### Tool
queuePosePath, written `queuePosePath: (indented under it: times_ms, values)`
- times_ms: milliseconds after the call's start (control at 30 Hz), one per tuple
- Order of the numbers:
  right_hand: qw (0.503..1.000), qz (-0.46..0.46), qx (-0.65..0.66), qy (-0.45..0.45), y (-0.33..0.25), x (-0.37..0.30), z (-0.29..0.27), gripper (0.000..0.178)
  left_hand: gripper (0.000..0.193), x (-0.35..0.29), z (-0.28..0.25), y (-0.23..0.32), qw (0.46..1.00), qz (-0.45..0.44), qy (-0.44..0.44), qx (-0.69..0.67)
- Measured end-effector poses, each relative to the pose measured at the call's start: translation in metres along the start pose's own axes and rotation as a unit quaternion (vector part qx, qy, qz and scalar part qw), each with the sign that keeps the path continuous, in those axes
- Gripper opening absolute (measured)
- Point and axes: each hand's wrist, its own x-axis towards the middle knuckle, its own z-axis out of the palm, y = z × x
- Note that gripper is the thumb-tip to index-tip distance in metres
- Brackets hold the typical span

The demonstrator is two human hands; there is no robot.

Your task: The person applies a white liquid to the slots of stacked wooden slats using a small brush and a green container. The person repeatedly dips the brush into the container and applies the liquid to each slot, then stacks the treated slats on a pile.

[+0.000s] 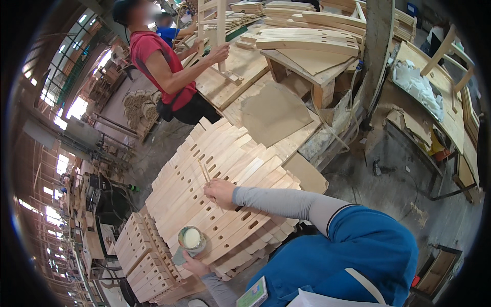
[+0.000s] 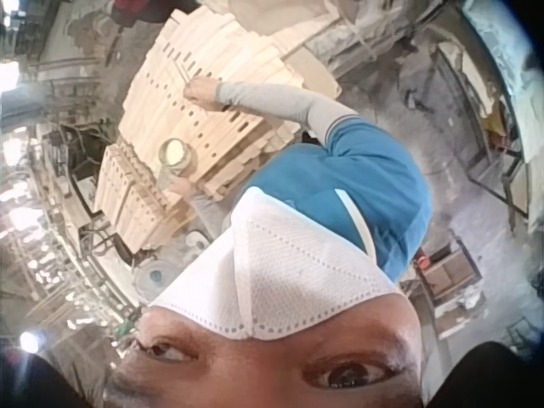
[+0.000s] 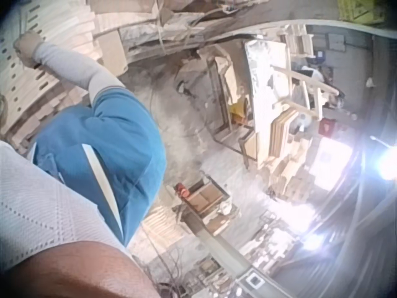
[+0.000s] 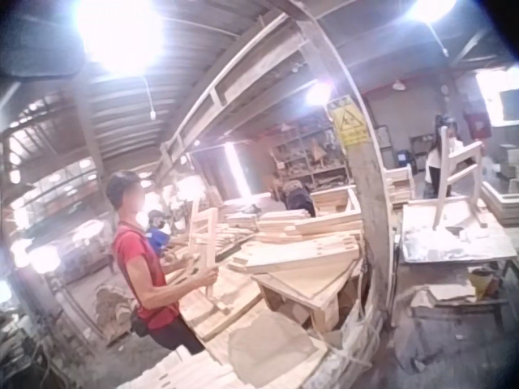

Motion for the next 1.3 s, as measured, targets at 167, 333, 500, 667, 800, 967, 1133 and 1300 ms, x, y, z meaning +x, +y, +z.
queuePosePath:
  times_ms: [167, 333, 500, 667, 800, 967, 1133, 1300]
  values:
    - [0.999, -0.006, 0.002, 0.036, -0.003, 0.002, 0.003, 0.005, 0.028, 0.006, -0.003, -0.005, 0.999, 0.038, 0.002, -0.019]
    - [1.000, -0.007, 0.017, 0.018, -0.005, 0.002, 0.000, 0.006, 0.028, 0.006, -0.004, -0.007, 0.999, 0.035, 0.013, -0.022]
    - [0.999, -0.018, 0.022, 0.030, -0.006, 0.003, -0.002, 0.006, 0.028, 0.005, -0.003, -0.005, 0.999, 0.025, 0.024, -0.005]
    - [0.999, -0.012, 0.035, 0.036, -0.004, 0.003, -0.003, 0.005, 0.028, 0.005, -0.002, -0.005, 1.000, 0.018, 0.015, -0.016]
    - [0.999, 0.011, 0.029, 0.018, -0.008, 0.002, -0.003, 0.004, 0.029, 0.000, -0.002, -0.001, 0.998, 0.031, 0.005, -0.047]
    - [1.000, 0.009, 0.018, 0.000, -0.003, -0.001, -0.006, 0.004, 0.029, -0.012, 0.014, 0.015, 1.000, 0.013, 0.010, -0.026]
    - [0.999, -0.001, 0.035, 0.023, -0.007, -0.001, -0.005, 0.005, 0.031, -0.010, 0.010, 0.012, 0.998, 0.059, 0.028, -0.009]
    - [0.999, 0.003, 0.029, 0.030, -0.004, -0.003, -0.004, 0.005, 0.032, -0.012, 0.013, 0.014, 0.999, 0.048, 0.016, 0.006]
